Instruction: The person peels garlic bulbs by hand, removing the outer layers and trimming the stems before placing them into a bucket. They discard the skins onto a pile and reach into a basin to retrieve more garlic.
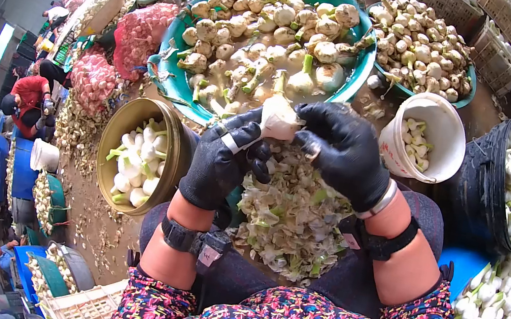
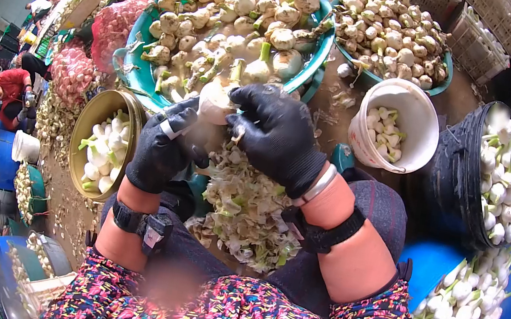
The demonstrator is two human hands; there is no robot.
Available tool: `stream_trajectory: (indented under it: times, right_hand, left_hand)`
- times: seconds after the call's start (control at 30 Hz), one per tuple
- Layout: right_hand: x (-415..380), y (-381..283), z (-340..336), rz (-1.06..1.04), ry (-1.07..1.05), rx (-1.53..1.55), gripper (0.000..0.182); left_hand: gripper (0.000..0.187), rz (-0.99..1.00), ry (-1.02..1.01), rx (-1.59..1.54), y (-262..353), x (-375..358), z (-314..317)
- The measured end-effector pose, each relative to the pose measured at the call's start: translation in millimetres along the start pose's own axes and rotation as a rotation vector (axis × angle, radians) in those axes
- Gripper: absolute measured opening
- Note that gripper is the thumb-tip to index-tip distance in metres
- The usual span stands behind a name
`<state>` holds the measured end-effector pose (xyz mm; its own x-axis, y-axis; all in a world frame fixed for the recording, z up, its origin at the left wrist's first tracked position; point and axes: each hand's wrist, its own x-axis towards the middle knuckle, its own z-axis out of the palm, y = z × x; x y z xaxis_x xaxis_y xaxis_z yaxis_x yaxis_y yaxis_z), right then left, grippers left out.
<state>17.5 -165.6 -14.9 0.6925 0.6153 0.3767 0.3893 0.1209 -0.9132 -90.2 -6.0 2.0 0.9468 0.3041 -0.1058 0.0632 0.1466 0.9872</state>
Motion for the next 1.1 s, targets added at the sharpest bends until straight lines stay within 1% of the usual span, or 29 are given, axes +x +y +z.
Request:
stream_trajectory:
  times: [0.03,0.07,0.1,0.13,0.17,0.23,0.27,0.33,0.37,0.43,0.47,0.53,0.57,0.6,0.63,0.7,0.77,0.83,0.87,0.9,0.93,0.97,1.0,1.03,1.07,1.1]
  right_hand:
    - [0.2,-0.9,-0.1,0.0,-0.001,0.002,0.026]
    - [-0.2,-1.7,-0.7,-0.14,0.021,-0.207,0.025]
    - [-0.6,-2.6,-1.6,-0.279,0.042,-0.416,0.024]
    - [-0.9,-4.1,-1.5,-0.293,0.049,-0.438,0.019]
    - [-1.2,-6.7,-2.8,-0.293,0.049,-0.439,0.019]
    - [-2.2,-11.8,-5.4,-0.315,-0.017,-0.578,0.015]
    - [-1.6,-10.1,-5.5,-0.312,-0.014,-0.577,0.015]
    - [7.2,0.5,-6.7,-0.214,0.274,-0.25,0.009]
    - [12.8,11.4,-10.3,-0.089,0.394,-0.143,0.005]
    - [21.0,13.2,-23.9,0.064,0.488,0.062,0.007]
    - [19.8,14.2,-27.0,0.061,0.486,0.069,0.007]
    - [17.5,13.1,-30.8,0.216,0.348,0.053,0.008]
    - [14.5,9.6,-30.4,0.36,0.173,0.038,0.01]
    - [13.4,5.9,-32.2,0.372,-0.143,-0.078,0.011]
    - [12.8,5.9,-31.3,0.363,-0.464,-0.19,0.014]
    - [2.0,10.1,-18.7,0.424,-0.769,-0.43,0.02]
    - [-0.6,20.5,-16.5,0.393,-0.603,-0.327,0.019]
    - [6.5,18.3,-16.4,0.297,-0.43,-0.422,0.018]
    - [13.0,12.0,-17.0,0.377,-0.454,-0.491,0.014]
    - [12.8,10.0,-12.2,0.376,-0.452,-0.488,0.014]
    - [10.2,8.6,-6.4,0.364,-0.353,-0.26,0.016]
    - [6.6,8.5,-0.7,0.35,-0.262,-0.032,0.019]
    - [4.6,12.9,6.8,0.359,-0.245,0.154,0.021]
    - [5.0,15.1,10.6,0.358,-0.26,0.161,0.021]
    - [4.8,18.4,12.0,0.317,-0.202,0.206,0.022]
    - [4.3,20.7,12.6,0.277,-0.145,0.249,0.022]
  left_hand:
    - [0.04,0.164,-0.017,0.204,-1.7,0.4,0.7]
    - [0.04,0.163,-0.016,0.204,-1.1,0.8,1.0]
    - [0.04,0.024,-0.038,-0.03,0.0,1.4,1.5]
    - [0.039,-0.115,-0.061,-0.264,0.7,1.5,1.7]
    - [0.039,-0.115,-0.061,-0.265,0.6,1.3,0.2]
    - [0.039,-0.116,-0.091,-0.216,-0.7,0.6,-3.6]
    - [0.039,-0.118,-0.092,-0.214,-0.5,-1.0,-2.8]
    - [0.038,-0.112,-0.129,-0.085,0.7,-4.7,-1.2]
    - [0.038,-0.112,-0.13,-0.086,-0.4,-7.0,-0.6]
    - [0.038,-0.097,-0.071,-0.118,-1.2,-9.8,-1.8]
    - [0.037,-0.077,-0.058,-0.131,0.2,-10.4,-1.5]
    - [0.036,-0.078,-0.03,-0.153,1.8,-10.7,-1.0]
    - [0.035,-0.079,-0.003,-0.179,3.0,-10.9,-2.1]
    - [0.033,0.031,0.005,-0.027,-1.9,-10.3,-9.6]
    - [0.031,0.028,0.028,-0.029,2.1,-11.3,-20.5]
    - [0.027,0.168,0.295,0.112,18.6,-18.3,-45.5]
    - [0.023,0.305,0.499,0.468,37.9,-34.7,-92.4]
    - [0.021,0.295,0.557,0.804,53.0,-50.1,-132.6]
    - [0.021,0.197,0.578,0.817,55.5,-57.8,-139.2]
    - [0.02,0.105,0.595,0.83,60.0,-61.9,-139.4]
    - [0.019,0.25,0.528,0.543,52.6,-57.1,-129.1]
    - [0.019,0.172,0.423,0.419,44.2,-56.2,-114.8]
    - [0.019,0.09,0.256,0.32,33.2,-52.3,-93.5]
    - [0.022,0.172,0.053,0.199,10.3,-48.1,-70.8]
    - [0.025,0.056,-0.179,0.296,2.0,-42.7,-48.4]
    - [0.034,-0.163,-0.388,0.381,-12.4,-41.8,-25.4]
